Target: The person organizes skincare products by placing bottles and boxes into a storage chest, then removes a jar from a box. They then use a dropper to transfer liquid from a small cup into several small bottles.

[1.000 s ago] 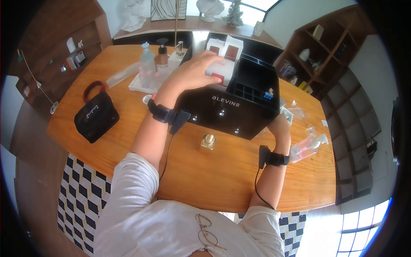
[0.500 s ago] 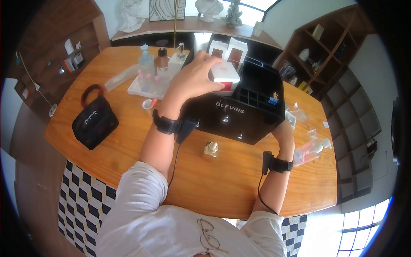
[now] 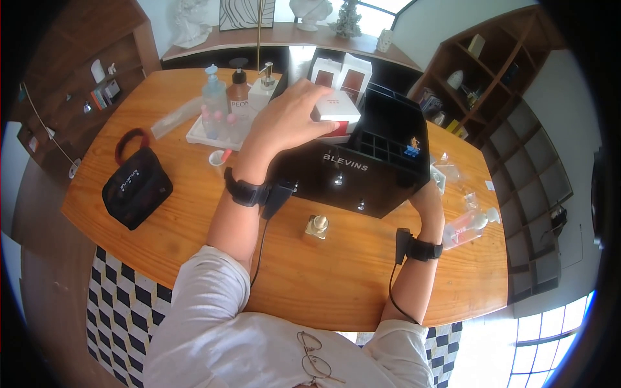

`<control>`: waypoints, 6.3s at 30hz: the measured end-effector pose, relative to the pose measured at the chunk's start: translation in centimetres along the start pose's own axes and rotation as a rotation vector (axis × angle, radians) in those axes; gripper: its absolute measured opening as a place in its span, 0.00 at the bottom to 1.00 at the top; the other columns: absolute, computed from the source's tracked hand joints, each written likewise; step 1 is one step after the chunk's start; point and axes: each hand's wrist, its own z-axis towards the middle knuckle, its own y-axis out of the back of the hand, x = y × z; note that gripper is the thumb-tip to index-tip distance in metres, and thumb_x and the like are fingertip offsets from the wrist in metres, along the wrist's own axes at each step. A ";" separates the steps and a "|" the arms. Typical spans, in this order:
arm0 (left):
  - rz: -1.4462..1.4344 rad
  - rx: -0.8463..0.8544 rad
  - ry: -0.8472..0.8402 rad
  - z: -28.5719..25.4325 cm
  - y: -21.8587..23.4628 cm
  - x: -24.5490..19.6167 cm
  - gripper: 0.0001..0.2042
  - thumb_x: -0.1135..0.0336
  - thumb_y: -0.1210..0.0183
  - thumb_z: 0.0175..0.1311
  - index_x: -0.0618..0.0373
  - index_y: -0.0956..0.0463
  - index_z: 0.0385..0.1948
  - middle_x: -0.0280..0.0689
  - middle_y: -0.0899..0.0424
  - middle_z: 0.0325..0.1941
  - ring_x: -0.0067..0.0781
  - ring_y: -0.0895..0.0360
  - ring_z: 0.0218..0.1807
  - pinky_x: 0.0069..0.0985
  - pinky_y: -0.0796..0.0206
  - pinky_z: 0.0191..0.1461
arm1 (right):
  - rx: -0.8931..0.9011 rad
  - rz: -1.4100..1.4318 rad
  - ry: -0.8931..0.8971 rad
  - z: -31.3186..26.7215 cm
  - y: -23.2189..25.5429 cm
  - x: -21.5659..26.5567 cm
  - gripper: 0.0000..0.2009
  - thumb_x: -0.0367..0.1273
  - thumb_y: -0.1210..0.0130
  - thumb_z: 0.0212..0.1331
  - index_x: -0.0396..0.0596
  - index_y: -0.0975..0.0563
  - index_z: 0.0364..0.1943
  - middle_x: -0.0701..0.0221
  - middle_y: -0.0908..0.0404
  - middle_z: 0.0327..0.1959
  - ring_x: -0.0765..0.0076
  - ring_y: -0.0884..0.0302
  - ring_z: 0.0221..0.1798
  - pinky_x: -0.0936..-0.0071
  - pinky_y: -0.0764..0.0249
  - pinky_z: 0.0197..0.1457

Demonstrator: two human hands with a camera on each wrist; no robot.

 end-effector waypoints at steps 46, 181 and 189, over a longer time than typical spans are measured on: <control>-0.048 -0.066 -0.062 -0.1 -0.2 0.2 0.30 0.54 0.34 0.56 0.46 0.29 0.63 0.41 0.23 0.55 0.43 0.21 0.54 0.35 0.28 0.55 | 0.026 -0.025 0.000 0.2 0.0 0.1 0.20 0.26 0.38 0.55 0.42 0.23 0.55 0.53 0.17 0.51 0.46 0.20 0.56 0.63 0.24 0.55; -0.277 -0.189 -0.215 4.0 0.1 5.3 0.18 0.57 0.36 0.66 0.49 0.25 0.56 0.31 0.29 0.43 0.20 0.31 0.32 0.18 0.34 0.37 | -0.180 0.085 0.092 -0.6 -1.1 -1.6 0.11 0.25 0.46 0.55 0.43 0.19 0.43 0.47 0.18 0.35 0.34 0.21 0.44 0.50 0.23 0.43; -0.305 -0.175 -0.233 3.8 0.1 5.5 0.18 0.60 0.36 0.67 0.50 0.24 0.56 0.30 0.29 0.44 0.20 0.32 0.33 0.19 0.34 0.38 | -0.177 0.112 0.113 -0.6 -1.0 -1.6 0.11 0.23 0.48 0.55 0.42 0.19 0.42 0.47 0.18 0.35 0.35 0.21 0.44 0.51 0.23 0.43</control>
